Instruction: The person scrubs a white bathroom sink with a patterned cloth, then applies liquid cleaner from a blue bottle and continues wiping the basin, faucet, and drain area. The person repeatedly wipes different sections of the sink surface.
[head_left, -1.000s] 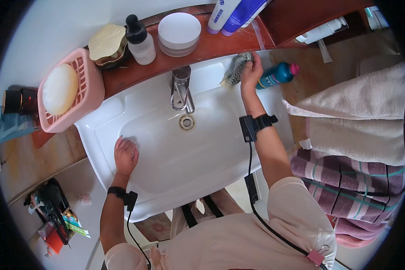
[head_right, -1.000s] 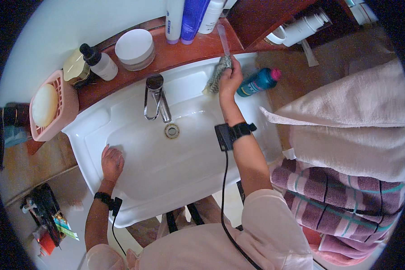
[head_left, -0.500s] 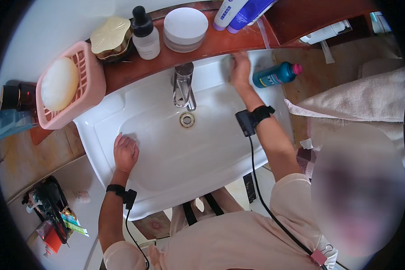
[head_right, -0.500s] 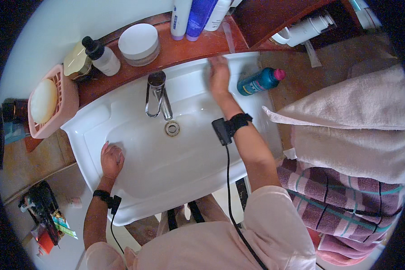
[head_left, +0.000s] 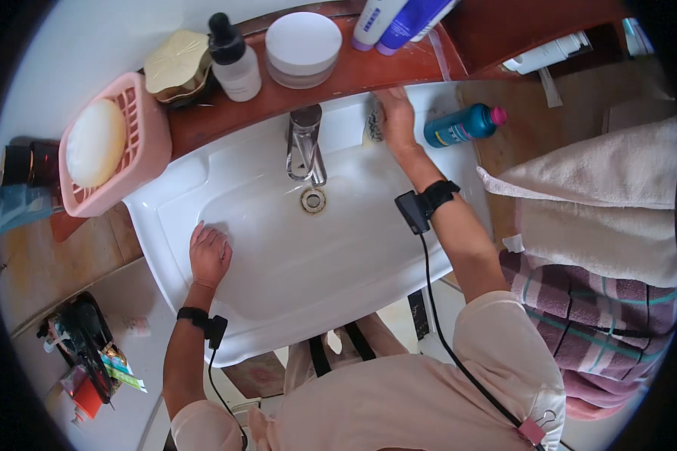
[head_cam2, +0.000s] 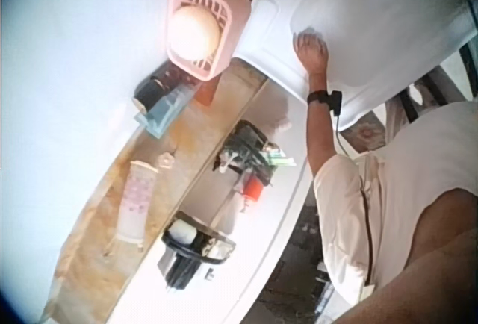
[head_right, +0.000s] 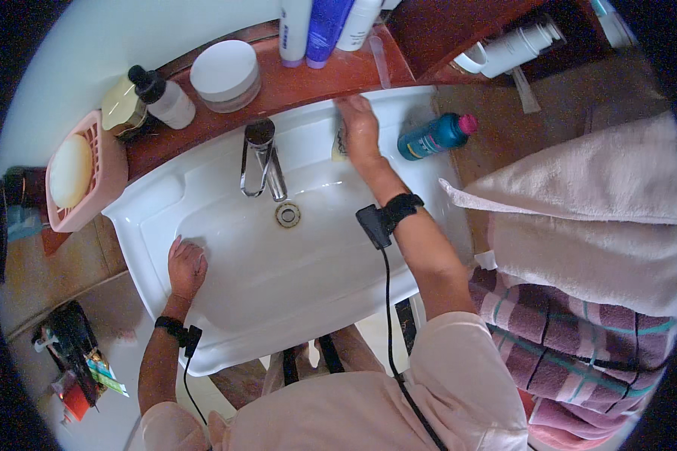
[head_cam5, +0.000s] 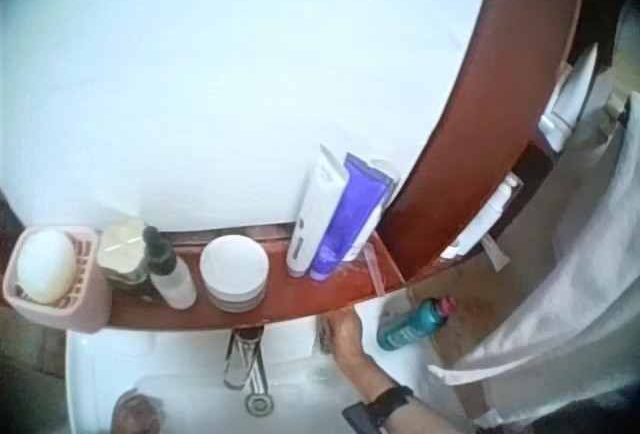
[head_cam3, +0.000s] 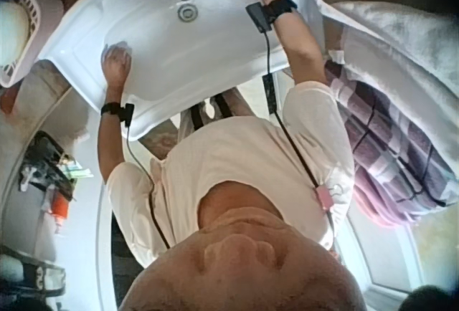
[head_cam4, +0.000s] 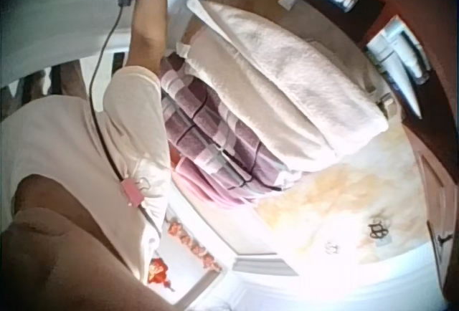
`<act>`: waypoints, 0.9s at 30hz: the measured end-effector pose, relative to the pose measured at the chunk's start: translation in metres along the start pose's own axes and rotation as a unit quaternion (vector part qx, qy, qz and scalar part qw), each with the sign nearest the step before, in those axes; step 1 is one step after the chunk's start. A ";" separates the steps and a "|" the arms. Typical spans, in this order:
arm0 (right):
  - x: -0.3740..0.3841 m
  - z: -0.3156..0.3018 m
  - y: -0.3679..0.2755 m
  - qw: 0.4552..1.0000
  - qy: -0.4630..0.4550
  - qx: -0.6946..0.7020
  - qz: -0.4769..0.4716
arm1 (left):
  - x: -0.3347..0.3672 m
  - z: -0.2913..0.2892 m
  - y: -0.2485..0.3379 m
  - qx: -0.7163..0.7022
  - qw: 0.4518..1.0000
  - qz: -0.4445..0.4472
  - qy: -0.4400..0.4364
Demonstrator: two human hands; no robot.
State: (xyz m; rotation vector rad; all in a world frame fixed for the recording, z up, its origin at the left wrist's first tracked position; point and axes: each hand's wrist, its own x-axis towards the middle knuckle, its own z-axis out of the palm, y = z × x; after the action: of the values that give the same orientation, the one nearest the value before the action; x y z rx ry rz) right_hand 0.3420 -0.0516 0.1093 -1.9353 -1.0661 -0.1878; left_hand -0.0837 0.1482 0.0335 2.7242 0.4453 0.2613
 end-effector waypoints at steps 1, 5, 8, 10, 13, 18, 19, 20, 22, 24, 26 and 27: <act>-0.002 0.013 -0.005 0.999 0.001 -0.023 -0.043 | 0.000 0.000 0.000 -0.002 1.000 0.006 0.006; -0.012 0.056 -0.015 0.989 -0.096 -0.002 -0.113 | 0.001 -0.003 0.002 0.009 1.000 0.011 0.000; -0.012 0.046 -0.003 0.982 -0.114 -0.022 -0.146 | 0.002 -0.003 0.002 0.009 1.000 0.011 -0.002; -0.009 0.022 0.009 0.990 -0.093 -0.010 -0.103 | 0.000 -0.001 0.000 0.004 1.000 0.012 0.005; -0.002 0.002 0.013 0.999 0.002 0.035 0.030 | -0.003 0.002 -0.004 -0.001 1.000 0.007 0.013; -0.008 0.054 -0.019 0.984 0.022 -0.087 -0.157 | -0.002 0.002 -0.003 0.015 1.000 0.007 -0.009; -0.009 0.063 -0.022 0.989 -0.052 -0.055 -0.126 | -0.001 0.001 -0.001 0.016 1.000 0.008 -0.002; -0.011 0.063 -0.020 0.980 -0.086 -0.078 -0.159 | 0.000 0.001 0.001 0.019 1.000 0.009 0.006; -0.011 0.057 -0.011 0.984 -0.085 -0.017 -0.156 | 0.003 -0.001 0.003 0.020 1.000 0.014 0.008; -0.008 0.031 0.008 0.996 -0.030 0.018 -0.081 | 0.002 -0.002 0.004 0.017 1.000 0.010 0.001; -0.005 0.008 0.023 0.997 -0.006 0.048 0.066 | 0.002 -0.002 0.002 0.014 1.000 0.002 0.001; -0.004 0.000 0.027 0.999 -0.001 -0.003 0.051 | 0.001 -0.002 0.001 0.011 1.000 -0.002 -0.001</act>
State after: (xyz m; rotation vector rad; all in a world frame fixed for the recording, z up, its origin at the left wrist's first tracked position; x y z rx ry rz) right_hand 0.3596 -0.0602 0.0898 -1.9900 -0.9656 -0.1332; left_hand -0.0827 0.1481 0.0359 2.7453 0.4559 0.2543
